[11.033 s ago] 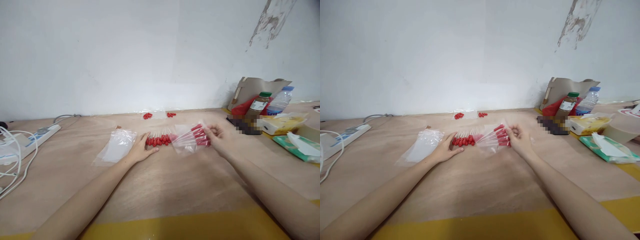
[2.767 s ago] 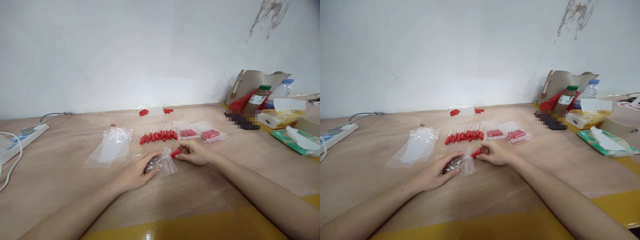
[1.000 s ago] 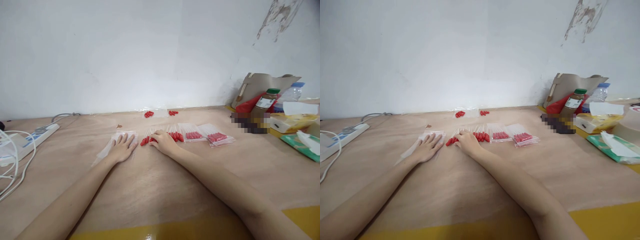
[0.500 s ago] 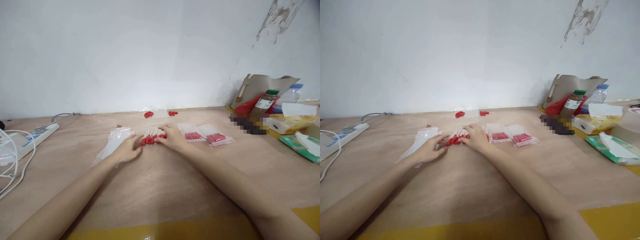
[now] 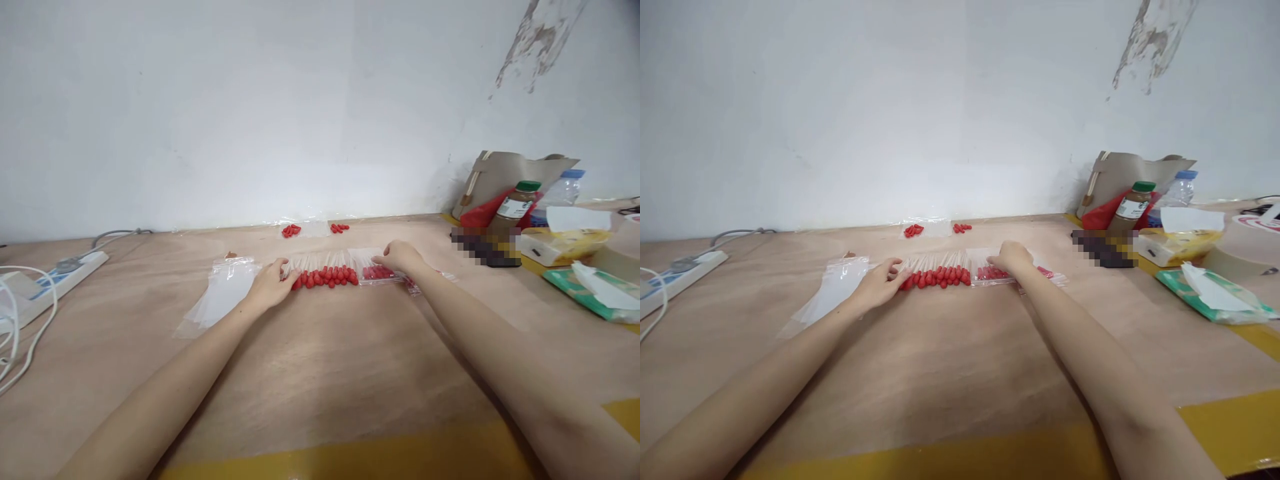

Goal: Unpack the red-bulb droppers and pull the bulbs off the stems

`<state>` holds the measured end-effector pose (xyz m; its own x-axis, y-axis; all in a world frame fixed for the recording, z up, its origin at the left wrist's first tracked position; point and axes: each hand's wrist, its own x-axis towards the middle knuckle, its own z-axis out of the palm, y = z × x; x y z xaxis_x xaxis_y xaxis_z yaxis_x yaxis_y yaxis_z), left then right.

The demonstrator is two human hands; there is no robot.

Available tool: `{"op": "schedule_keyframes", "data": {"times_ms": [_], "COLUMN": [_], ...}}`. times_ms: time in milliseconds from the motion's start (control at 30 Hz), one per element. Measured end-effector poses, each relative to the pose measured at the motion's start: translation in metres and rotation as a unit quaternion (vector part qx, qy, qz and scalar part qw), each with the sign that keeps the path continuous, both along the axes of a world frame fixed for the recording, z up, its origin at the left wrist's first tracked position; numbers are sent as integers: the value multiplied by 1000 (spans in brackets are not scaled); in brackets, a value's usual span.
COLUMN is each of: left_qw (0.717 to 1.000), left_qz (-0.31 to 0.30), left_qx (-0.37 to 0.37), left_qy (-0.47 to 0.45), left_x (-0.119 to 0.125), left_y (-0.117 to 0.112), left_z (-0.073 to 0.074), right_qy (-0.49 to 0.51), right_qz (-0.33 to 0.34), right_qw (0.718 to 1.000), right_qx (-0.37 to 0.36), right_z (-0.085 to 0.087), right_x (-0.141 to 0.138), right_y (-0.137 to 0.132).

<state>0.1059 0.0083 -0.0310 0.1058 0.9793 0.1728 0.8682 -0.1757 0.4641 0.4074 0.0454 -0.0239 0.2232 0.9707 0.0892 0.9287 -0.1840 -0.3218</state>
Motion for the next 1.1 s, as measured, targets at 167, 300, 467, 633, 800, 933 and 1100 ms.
{"op": "schedule_keyframes", "data": {"times_ms": [167, 300, 467, 633, 800, 933, 1100], "left_qw": [999, 999, 999, 998, 998, 999, 998], "left_qz": [28, 29, 35, 45, 46, 49, 59], "left_qx": [-15, -12, -21, -26, -19, -12, -12], "left_qy": [-19, -16, -26, -37, -30, -22, -9], "left_x": [-6, -14, -17, -16, -16, -18, -20], "left_y": [4, 3, 9, 12, 11, 9, 9], "left_z": [2, 3, 3, 0, -3, -2, 7], "right_qy": [2, -20, -62, -11, 29, 91, 147], "right_qz": [21, 34, -34, -69, -71, -67, -107], "right_qw": [1000, 999, 997, 996, 994, 990, 983], "right_qx": [-23, 4, -23, -54, -77, -86, 33], "right_z": [-1, -5, -11, -11, -9, -16, -14], "right_x": [-9, 4, 55, 90, 92, 93, 90], "right_y": [1, -9, -17, -19, -18, -15, -15]}}
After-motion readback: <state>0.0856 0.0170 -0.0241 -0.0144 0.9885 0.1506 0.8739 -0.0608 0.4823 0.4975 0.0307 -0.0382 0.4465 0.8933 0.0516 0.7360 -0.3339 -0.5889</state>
